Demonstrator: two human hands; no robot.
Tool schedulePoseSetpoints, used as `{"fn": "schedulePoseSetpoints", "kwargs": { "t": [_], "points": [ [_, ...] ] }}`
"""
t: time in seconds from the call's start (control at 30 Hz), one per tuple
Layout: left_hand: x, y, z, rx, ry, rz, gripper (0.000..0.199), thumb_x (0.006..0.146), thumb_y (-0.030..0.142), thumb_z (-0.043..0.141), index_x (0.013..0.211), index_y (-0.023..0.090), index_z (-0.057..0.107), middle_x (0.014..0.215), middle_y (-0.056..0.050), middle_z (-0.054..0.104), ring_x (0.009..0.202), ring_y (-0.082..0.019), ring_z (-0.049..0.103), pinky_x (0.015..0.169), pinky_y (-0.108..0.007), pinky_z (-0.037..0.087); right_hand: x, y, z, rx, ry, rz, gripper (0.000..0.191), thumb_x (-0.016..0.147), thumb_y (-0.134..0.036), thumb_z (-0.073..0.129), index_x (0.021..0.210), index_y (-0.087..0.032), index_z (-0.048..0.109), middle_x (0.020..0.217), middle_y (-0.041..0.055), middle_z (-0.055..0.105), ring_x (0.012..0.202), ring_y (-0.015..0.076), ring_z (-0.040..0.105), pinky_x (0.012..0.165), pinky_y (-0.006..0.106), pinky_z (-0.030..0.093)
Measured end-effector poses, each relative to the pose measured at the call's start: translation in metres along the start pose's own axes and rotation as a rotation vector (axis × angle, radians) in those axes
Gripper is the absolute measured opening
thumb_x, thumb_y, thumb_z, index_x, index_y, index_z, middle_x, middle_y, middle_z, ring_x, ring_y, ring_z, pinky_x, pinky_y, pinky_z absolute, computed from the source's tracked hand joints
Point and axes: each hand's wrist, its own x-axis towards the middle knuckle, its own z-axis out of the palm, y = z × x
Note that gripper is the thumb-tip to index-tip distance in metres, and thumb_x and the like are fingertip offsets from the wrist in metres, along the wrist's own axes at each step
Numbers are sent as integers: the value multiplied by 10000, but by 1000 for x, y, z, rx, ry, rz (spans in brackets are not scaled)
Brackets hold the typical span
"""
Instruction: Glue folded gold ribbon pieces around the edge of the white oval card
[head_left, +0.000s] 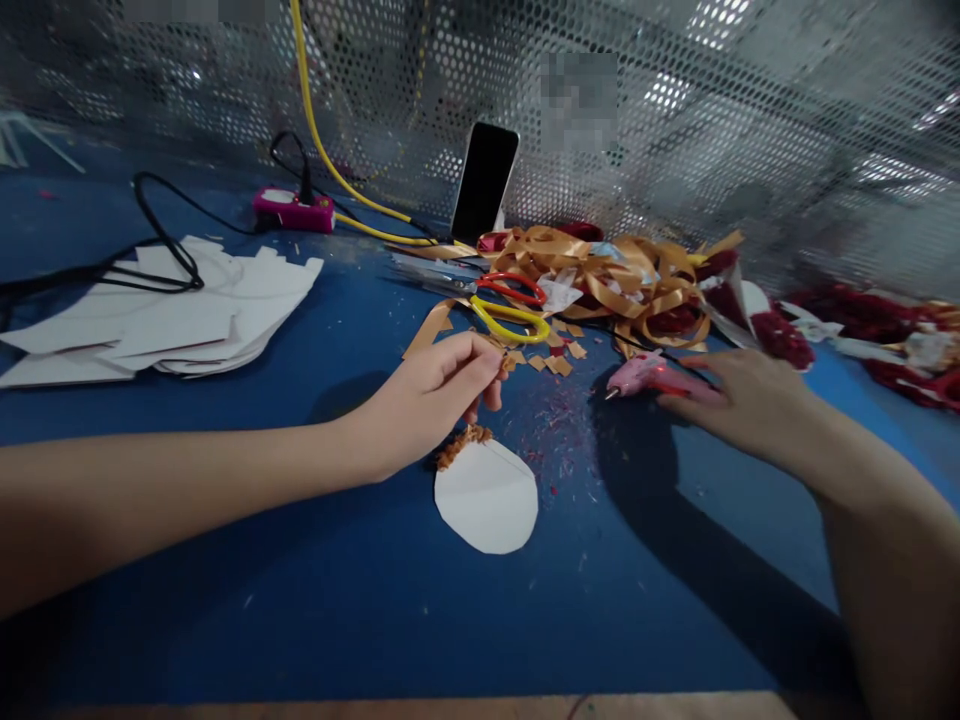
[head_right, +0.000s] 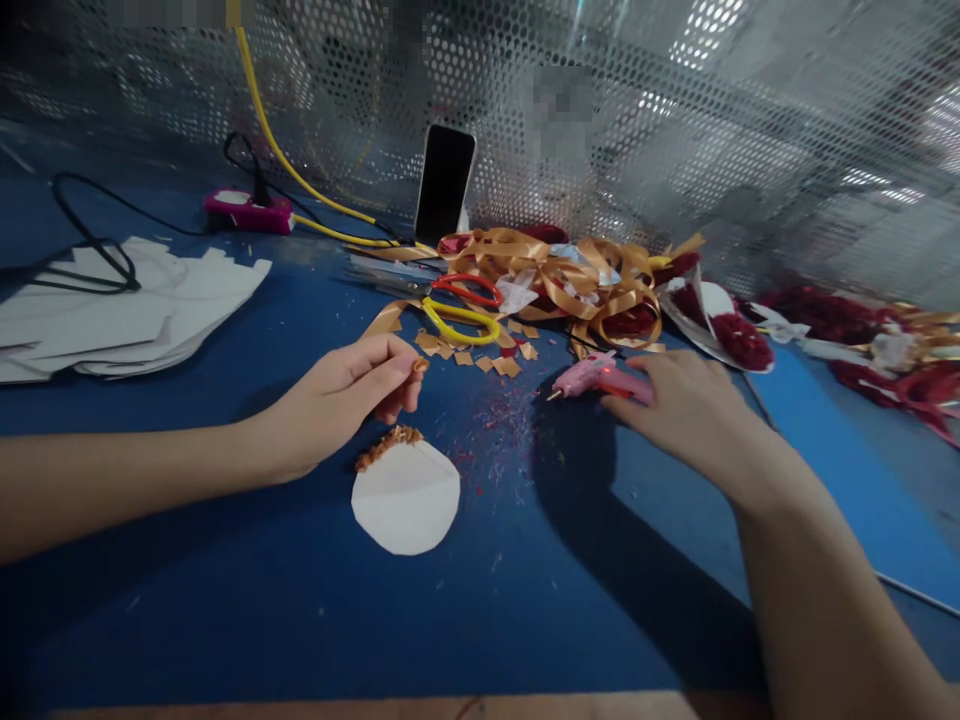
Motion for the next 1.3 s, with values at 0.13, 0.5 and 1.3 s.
{"fn": "schedulePoseSetpoints", "kwargs": {
  "t": [0.13, 0.5, 1.3],
  "points": [
    [1, -1, 0, -19, -27, 6, 259, 1023, 393, 499, 879, 201, 593, 802, 12, 654, 622, -94, 517, 609, -228, 420, -8, -60, -26, 175, 130, -9, 288, 831, -380, 661, 1047, -218, 760, 1052, 120, 765, 964, 292, 699, 842, 452, 523],
    [-4, 4, -5, 45, -31, 111, 223, 992, 350, 577, 884, 200, 701, 827, 11, 744, 722, -106, 653, 670, -217, 499, -9, -170, -28, 1011, -89, 69, 139, 827, -374, 747, 955, -341, 790, 953, -27, 804, 806, 231, 777, 725, 450, 681],
    [-1, 3, -8, 471, -136, -31, 342, 797, 118, 490, 1039, 231, 704, 928, 18, 782, 950, -224, 701, 773, -337, 511, -30, -171, -10, 601, -210, -253, 195, 906, -104, 557, 935, -206, 721, 844, -10, 740, 727, 100, 672, 663, 229, 506]
  ]
}}
